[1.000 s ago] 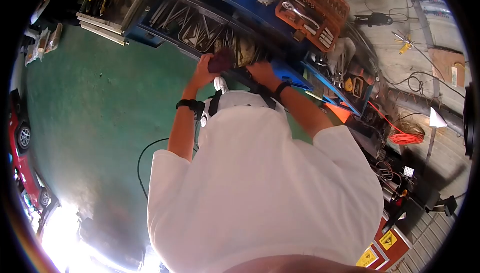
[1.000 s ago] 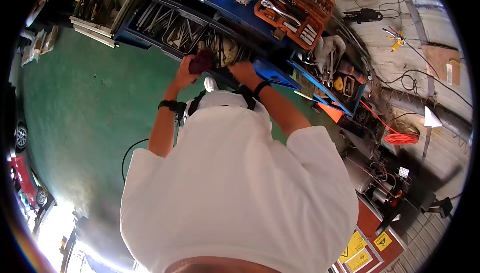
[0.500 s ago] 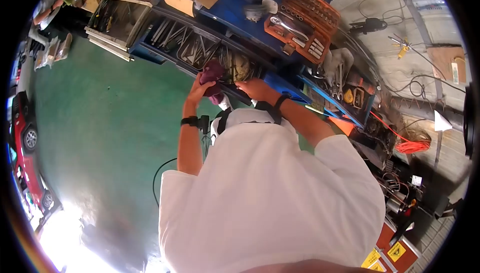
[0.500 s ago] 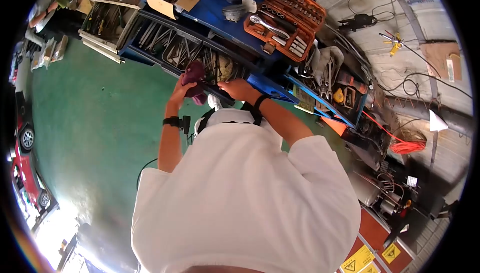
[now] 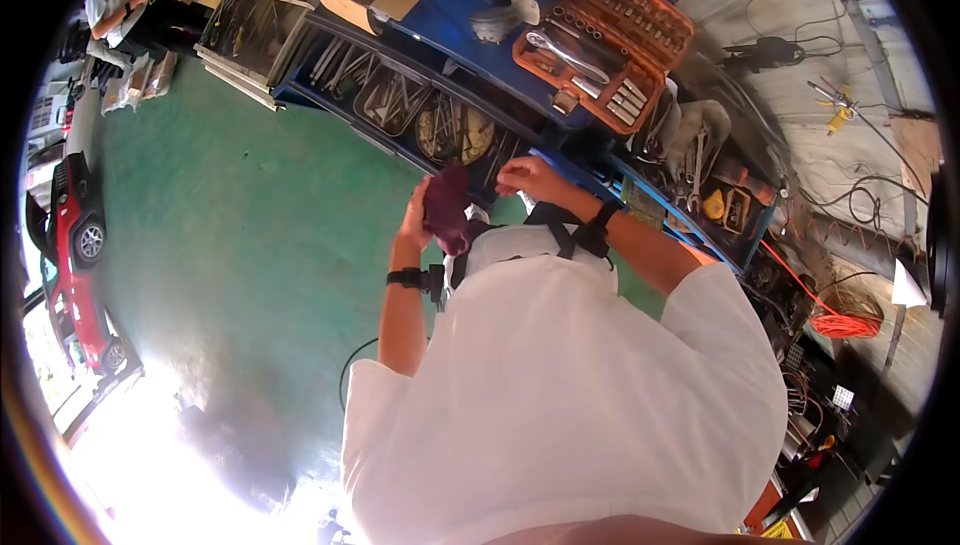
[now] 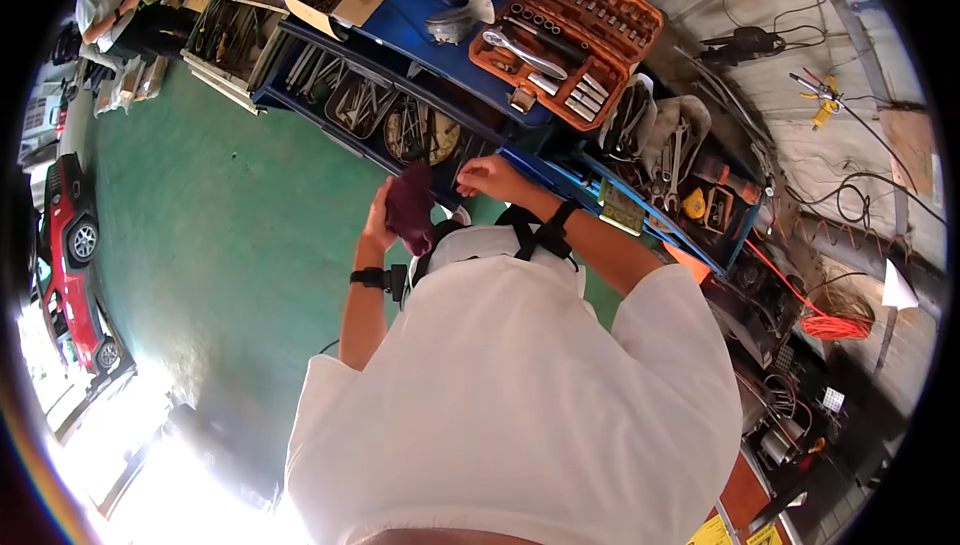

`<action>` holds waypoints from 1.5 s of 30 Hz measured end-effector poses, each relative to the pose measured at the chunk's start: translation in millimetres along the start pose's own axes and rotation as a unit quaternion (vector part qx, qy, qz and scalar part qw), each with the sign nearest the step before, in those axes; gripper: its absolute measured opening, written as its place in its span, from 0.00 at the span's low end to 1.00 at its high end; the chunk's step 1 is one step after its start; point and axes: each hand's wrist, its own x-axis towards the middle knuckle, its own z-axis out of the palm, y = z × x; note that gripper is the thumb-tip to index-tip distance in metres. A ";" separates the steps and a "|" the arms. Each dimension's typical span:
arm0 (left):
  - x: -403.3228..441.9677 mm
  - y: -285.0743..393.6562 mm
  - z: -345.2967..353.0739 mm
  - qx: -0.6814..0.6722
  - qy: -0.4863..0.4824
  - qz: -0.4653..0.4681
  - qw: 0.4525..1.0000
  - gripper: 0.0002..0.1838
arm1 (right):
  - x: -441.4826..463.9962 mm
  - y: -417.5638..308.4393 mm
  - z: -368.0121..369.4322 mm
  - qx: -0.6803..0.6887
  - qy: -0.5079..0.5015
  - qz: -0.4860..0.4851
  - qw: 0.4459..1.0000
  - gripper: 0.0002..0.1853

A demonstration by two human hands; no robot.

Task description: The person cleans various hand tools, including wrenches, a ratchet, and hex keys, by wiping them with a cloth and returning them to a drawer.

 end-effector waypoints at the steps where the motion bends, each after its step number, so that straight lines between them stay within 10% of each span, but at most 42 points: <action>1: 1.8 -7.4 5.5 0.014 -0.006 -0.022 1.000 0.32 | -5.0 -6.5 -0.4 0.004 -0.004 0.000 1.000 0.11; 15: -43.8 -32.1 71.4 0.057 -0.038 0.119 0.991 0.31 | -23.2 -80.3 -8.7 -0.049 -0.370 -0.016 0.928 0.07; 26: -65.0 -22.1 113.5 -0.197 -0.117 0.309 0.923 0.29 | -25.6 -130.5 -4.4 -0.093 -0.386 -0.009 0.918 0.07; 33: -102.9 -17.0 135.4 -0.080 -0.114 0.343 0.929 0.35 | -25.1 -118.5 18.1 -0.089 -0.325 -0.063 0.939 0.03; 40: -110.0 -29.7 128.8 0.142 0.014 0.469 0.871 0.18 | -27.3 -106.6 28.1 -0.297 -0.304 -0.218 0.879 0.08; 45: -107.7 -43.3 132.0 0.008 0.065 0.453 0.889 0.17 | -22.6 -127.9 31.2 -0.344 -0.337 -0.216 0.849 0.07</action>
